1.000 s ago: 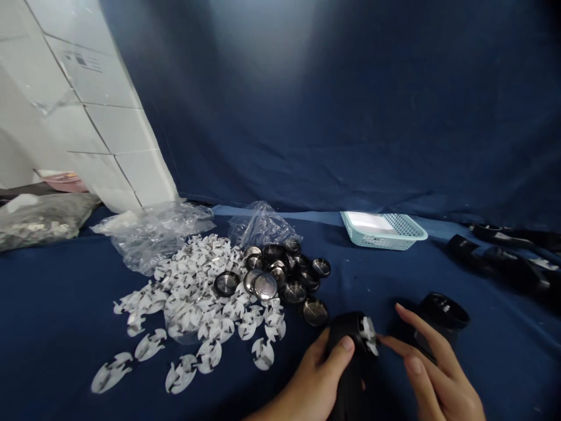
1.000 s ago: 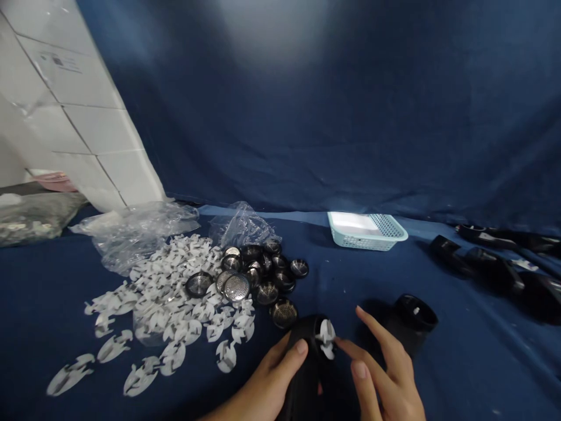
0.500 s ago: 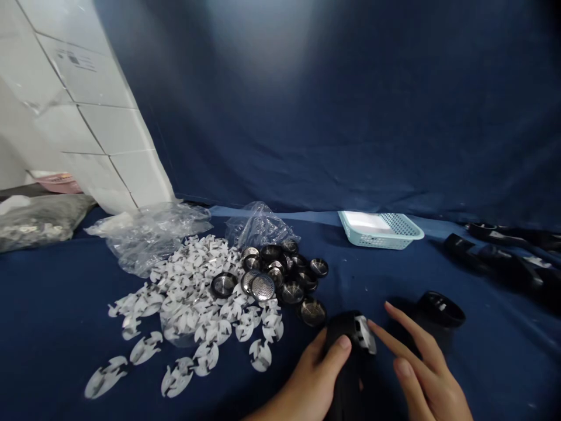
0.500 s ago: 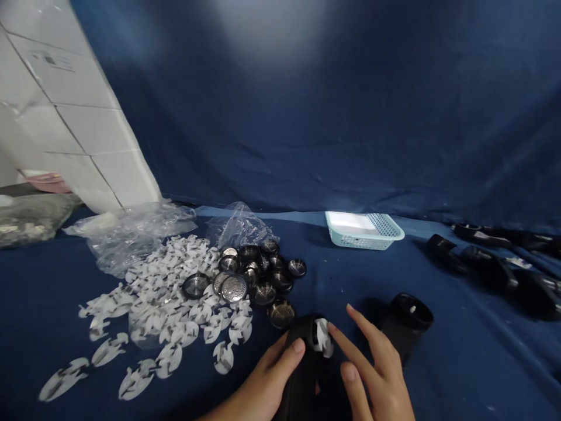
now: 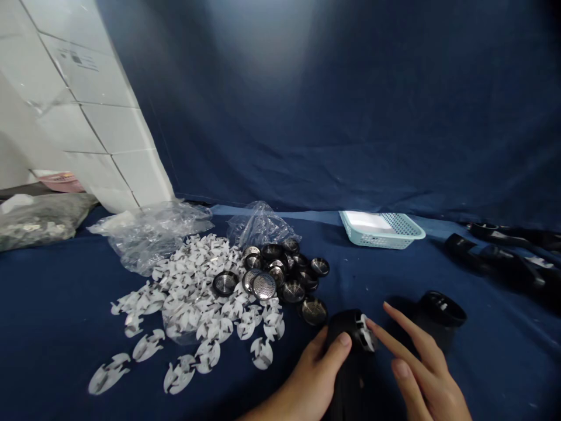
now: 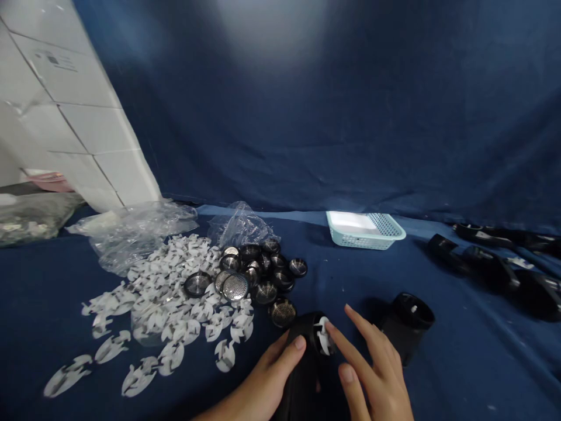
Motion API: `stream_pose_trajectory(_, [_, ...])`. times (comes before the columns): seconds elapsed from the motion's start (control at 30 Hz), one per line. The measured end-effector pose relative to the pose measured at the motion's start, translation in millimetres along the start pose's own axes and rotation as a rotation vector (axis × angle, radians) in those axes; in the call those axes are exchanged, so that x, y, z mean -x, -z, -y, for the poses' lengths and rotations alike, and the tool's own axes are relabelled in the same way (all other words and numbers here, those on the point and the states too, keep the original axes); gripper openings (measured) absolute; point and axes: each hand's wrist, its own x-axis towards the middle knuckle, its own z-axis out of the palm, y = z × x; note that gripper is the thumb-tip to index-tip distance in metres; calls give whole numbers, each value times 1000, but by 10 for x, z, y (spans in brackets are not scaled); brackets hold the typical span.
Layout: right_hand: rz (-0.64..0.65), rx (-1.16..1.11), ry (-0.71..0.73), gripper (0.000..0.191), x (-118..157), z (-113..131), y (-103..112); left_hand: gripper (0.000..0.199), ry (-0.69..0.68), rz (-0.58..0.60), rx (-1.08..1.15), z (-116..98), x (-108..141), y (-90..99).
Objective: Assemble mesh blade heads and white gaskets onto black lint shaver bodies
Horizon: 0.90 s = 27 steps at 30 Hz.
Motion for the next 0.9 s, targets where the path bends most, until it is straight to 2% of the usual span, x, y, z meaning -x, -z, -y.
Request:
stream_pose_trajectory(0.13, [-50,-112,-141,35,62,7,-16,50,-60,34,-21,-13,-1,-4])
stream_pose_trajectory(0.37, [46,-281,-267,37,21,-33,57,65,12,8,17,51,-46,17])
stream_pose_trajectory(0.5, [52,-304,-330,41,-51,-38,61,63,45,-7,40,89,-69,37])
stream_pose_trajectory(0.7, [90,-343,-310,44,-60,-54,51,59,98,-30,72,106,-81,68])
stream_pose_trajectory(0.9, [123,-369,-215,39,-10,4,52,56,55,-56,44,29,-36,28])
